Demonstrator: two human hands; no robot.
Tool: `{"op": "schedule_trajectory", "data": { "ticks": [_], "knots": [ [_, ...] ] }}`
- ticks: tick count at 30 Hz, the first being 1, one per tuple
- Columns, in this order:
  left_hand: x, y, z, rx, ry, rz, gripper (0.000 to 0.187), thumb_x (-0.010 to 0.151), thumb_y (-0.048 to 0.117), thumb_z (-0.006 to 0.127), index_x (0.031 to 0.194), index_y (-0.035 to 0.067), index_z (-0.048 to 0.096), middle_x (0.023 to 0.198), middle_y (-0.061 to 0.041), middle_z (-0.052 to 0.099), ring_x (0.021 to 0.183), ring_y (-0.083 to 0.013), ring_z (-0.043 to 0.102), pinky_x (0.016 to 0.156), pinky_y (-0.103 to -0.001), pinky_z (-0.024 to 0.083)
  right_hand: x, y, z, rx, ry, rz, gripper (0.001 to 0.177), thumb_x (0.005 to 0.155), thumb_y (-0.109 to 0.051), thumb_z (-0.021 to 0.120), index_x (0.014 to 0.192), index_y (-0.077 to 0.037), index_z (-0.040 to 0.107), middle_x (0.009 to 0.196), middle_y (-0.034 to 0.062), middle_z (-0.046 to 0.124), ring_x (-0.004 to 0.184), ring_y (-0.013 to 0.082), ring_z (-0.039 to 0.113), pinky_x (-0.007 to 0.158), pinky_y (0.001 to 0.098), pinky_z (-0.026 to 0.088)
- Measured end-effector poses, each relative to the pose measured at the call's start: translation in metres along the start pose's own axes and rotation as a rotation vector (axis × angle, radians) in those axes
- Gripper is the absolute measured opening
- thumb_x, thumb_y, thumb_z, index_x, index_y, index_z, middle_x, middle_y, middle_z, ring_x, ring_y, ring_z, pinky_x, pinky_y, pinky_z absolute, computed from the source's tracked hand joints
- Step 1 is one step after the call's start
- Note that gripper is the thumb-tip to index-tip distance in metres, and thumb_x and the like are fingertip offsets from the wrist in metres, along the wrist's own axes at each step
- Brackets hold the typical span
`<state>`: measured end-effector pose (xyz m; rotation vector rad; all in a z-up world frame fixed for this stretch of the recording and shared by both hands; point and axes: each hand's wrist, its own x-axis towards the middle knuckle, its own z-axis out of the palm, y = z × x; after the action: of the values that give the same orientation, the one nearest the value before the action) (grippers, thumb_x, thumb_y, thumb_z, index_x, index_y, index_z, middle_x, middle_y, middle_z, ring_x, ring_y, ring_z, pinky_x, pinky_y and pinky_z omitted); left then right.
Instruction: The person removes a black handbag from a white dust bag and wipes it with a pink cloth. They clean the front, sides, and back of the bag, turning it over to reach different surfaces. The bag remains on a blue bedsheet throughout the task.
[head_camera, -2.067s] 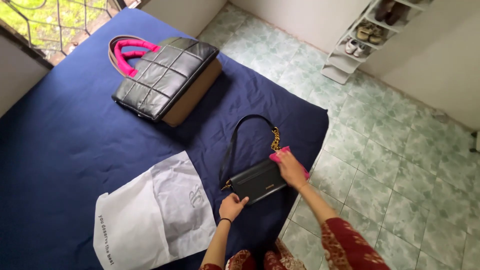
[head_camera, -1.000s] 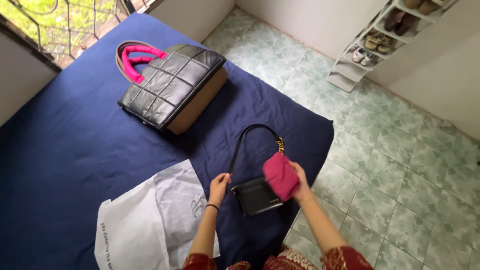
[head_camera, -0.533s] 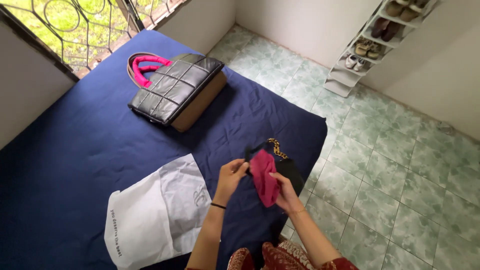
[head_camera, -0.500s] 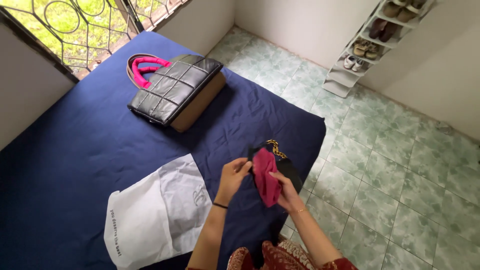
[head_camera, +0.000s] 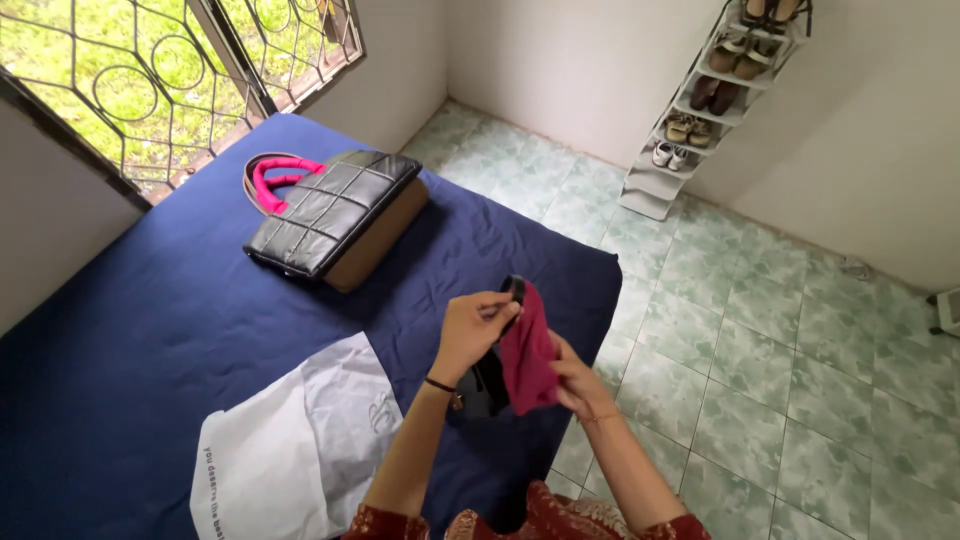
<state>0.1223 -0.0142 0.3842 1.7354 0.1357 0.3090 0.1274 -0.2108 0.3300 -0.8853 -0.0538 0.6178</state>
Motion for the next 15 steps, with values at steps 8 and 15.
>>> {"op": "schedule_trajectory", "data": {
  "ticks": [8, 15],
  "knots": [
    [-0.01, -0.008, -0.004, 0.255, -0.007, 0.252, 0.021, 0.087, 0.03, 0.077, 0.103, 0.016, 0.082, 0.099, -0.011, 0.075, 0.097, -0.0328, 0.071, 0.083, -0.039, 0.058, 0.042, 0.04, 0.013, -0.61, 0.202, -0.086, 0.01, 0.086, -0.01, 0.08, 0.091, -0.003, 0.075, 0.075, 0.0068, 0.069, 0.071, 0.0183, 0.064, 0.068, 0.0315, 0.051],
    [-0.031, -0.097, 0.014, -0.106, -0.206, -0.238, 0.082, 0.088, 0.051, 0.077, 0.149, 0.009, 0.043, 0.141, -0.024, 0.056, 0.136, -0.0421, 0.049, 0.113, -0.054, 0.041, 0.07, 0.026, 0.006, -0.334, 0.422, 0.053, 0.032, 0.086, -0.035, 0.082, 0.089, -0.005, 0.072, 0.07, 0.0102, 0.069, 0.063, 0.0209, 0.067, 0.058, 0.0317, 0.048]
  ]
}}
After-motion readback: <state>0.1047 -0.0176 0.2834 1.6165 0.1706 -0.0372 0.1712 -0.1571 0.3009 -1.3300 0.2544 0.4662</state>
